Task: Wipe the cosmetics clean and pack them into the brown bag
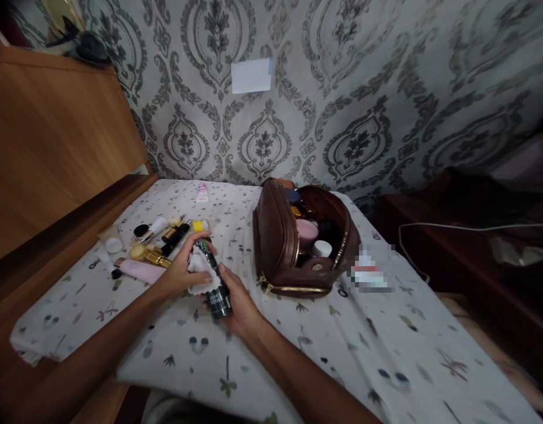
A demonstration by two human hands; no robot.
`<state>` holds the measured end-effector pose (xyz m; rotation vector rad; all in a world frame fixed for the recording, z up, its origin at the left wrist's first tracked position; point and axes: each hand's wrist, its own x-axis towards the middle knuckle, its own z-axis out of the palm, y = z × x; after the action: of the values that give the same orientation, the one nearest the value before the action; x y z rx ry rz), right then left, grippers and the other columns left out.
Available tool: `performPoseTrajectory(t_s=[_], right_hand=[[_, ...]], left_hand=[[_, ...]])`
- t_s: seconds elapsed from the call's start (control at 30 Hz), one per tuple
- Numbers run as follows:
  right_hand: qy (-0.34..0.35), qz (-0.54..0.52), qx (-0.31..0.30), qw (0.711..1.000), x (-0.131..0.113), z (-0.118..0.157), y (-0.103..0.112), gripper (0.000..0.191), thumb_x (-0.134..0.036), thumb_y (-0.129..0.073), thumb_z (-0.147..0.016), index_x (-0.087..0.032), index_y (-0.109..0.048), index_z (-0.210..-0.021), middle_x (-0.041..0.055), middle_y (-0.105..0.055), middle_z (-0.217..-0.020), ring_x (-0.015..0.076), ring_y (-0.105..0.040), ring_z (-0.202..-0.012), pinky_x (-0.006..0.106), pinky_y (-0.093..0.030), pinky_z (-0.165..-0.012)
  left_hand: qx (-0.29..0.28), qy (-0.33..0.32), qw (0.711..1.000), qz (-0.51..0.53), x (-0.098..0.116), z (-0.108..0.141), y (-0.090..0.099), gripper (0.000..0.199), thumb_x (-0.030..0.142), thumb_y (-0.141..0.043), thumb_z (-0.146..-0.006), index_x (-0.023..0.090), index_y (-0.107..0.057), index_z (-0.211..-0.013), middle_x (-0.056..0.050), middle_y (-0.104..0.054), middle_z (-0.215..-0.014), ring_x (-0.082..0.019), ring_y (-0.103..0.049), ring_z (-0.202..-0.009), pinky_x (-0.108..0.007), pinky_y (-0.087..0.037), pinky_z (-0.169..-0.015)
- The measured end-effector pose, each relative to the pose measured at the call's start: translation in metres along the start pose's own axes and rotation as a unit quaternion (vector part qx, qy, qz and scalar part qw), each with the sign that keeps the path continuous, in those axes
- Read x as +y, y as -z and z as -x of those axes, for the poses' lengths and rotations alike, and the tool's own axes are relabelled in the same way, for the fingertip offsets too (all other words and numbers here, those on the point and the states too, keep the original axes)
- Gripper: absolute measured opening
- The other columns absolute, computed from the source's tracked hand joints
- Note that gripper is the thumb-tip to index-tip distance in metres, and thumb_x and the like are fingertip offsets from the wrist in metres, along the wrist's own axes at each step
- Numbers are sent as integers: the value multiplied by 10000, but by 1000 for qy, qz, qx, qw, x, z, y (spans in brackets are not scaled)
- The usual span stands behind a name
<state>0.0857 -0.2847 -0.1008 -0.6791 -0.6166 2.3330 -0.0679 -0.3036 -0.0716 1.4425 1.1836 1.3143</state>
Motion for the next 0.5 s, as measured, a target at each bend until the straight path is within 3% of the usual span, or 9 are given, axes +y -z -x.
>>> performPoseTrajectory(t_s=[0.13,0.23,0.37,0.5], right_hand=[[8,26,2,1000,1,2,-3,406,-459,-801,-719,-223,-639,-1006,-24,-679,-680,149,-627,-526,244,-502,-452],[22,56,-14,998,3,5,-6,417,-502,-814,-689,-226,-648,-954,-17,-663,-711,146,-616,-581,239,-515,-466],[39,98,-38,994,5,9,-8,386,-446,-863,-641,-202,-687,-883,-24,-619,-758,112,-554,-613,226,-530,-487],[28,100,-41,994,5,8,-6,393,-435,-873,-627,-192,-711,-891,-18,-632,-739,108,-545,-595,227,-502,-498]], left_hand=[[55,3,998,-26,-1,0,-3,514,441,-772,-734,221,-511,-1118,12,-577,-893,-104,-528,-629,-210,-427,-558],[111,0,993,-34,0,-1,-2,329,504,-649,-836,206,-552,-934,49,-526,-738,-86,-455,-547,-197,-378,-501],[195,-5,981,-15,1,-4,-2,451,618,-588,-841,180,-560,-736,51,-493,-634,-86,-431,-553,-192,-373,-516],[245,65,964,84,1,-7,-8,570,731,-575,-775,166,-589,-699,38,-519,-571,-93,-450,-494,-203,-376,-465]])
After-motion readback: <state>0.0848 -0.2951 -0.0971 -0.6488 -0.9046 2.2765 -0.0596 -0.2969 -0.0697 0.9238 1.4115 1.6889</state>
